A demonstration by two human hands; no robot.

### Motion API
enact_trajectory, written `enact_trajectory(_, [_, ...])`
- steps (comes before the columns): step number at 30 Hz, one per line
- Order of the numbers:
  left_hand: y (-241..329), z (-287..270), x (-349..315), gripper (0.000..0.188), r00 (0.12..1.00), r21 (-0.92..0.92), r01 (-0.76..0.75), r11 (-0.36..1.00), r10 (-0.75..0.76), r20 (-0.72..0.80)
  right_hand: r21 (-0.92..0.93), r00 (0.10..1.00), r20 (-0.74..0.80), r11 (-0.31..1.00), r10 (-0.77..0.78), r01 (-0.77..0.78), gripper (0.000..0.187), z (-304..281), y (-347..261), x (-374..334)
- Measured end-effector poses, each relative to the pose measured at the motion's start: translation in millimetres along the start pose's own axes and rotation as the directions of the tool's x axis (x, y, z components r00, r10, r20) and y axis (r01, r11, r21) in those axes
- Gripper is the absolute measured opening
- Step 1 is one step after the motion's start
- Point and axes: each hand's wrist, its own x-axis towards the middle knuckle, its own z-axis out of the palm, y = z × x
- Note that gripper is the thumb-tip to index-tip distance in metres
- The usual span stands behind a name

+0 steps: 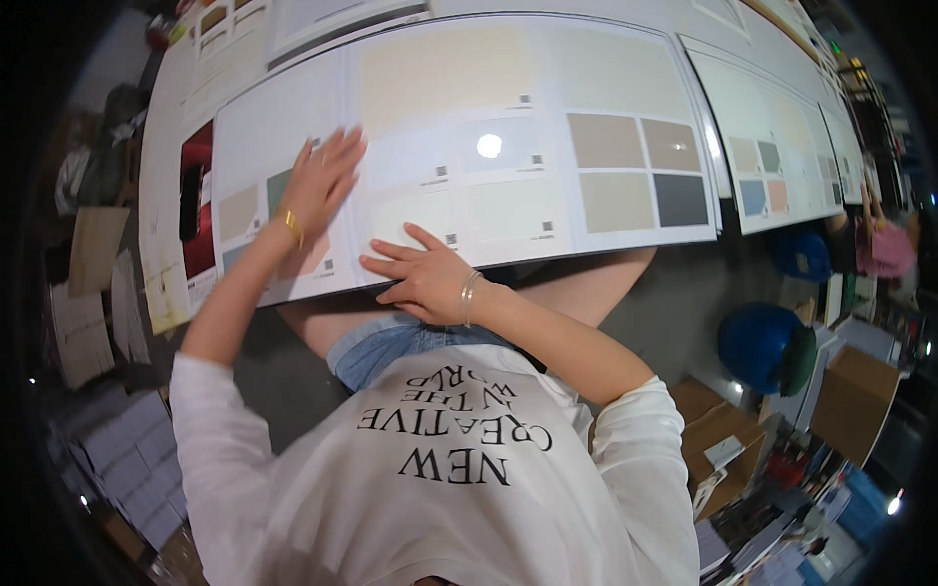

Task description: The recorder is inspecting and organizing various color sample boards and white frames on a large work table.

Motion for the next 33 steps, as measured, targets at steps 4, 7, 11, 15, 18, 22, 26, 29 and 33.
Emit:
enact_trajectory(4, [44.6,-4.6,-67.3,0.056,0.995,-0.07,-0.066,0.995,0.071,0.072,0.058,0.999,-0.045,0.998,-0.016,0.019,0.022,-2.0,2.3,-1.1])
enact_trajectory(7, [65.4,-1.4,-97.9,0.065,0.993,-0.088,-0.108,0.99,0.112,0.039,0.223,0.984,-0.177,0.975,0.034,0.006,0.031,12.9,10.9,-3.1])
enact_trajectory(11, [66.7,12.9,-109.3,0.068,0.99,-0.011,-0.127,0.992,0.126,-0.057,-0.106,0.936,-0.277,0.961,0.217,-0.254,0.065,3.1,-3.0,-33.8])
enact_trajectory(15, [72.8,15.3,-115.8,0.053,0.986,0.016,-0.126,0.992,0.127,-0.108,-0.249,0.78,-0.277,0.742,0.561,-0.622,0.084,-27.1,-0.9,-99.4])
enact_trajectory(18, [71.5,16.4,-115.5,0.05,0.978,0.042,-0.157,0.987,0.161,-0.135,-0.396,0.714,-0.353,0.595,0.604,-0.699,0.084,-42.8,11.5,-134.9])
enact_trajectory(22, [71.1,14.8,-111.2,0.046,0.975,0.039,-0.172,0.984,0.175,-0.137,-0.33,0.713,-0.331,0.632,0.619,-0.701,0.082,-68.0,37.3,-121.1])
enact_trajectory(26, [71.2,10.1,-115.9,0.044,0.977,0.06,-0.167,0.984,0.173,-0.121,-0.437,0.719,-0.386,0.572,0.577,-0.694,0.077,-104.3,104.7,-70.3])
enact_trajectory(29, [71.9,11.2,-115.1,0.044,0.982,0.051,-0.158,0.986,0.163,-0.098,-0.45,0.678,-0.379,0.514,0.63,-0.73,0.072,-139.9,162.0,-21.3])
enact_trajectory(33, [72.3,12.8,-117.6,0.045,0.98,0.052,-0.166,0.985,0.17,-0.101,-0.377,0.608,-0.434,0.478,0.665,-0.793,0.066,-173.4,217.6,31.7])
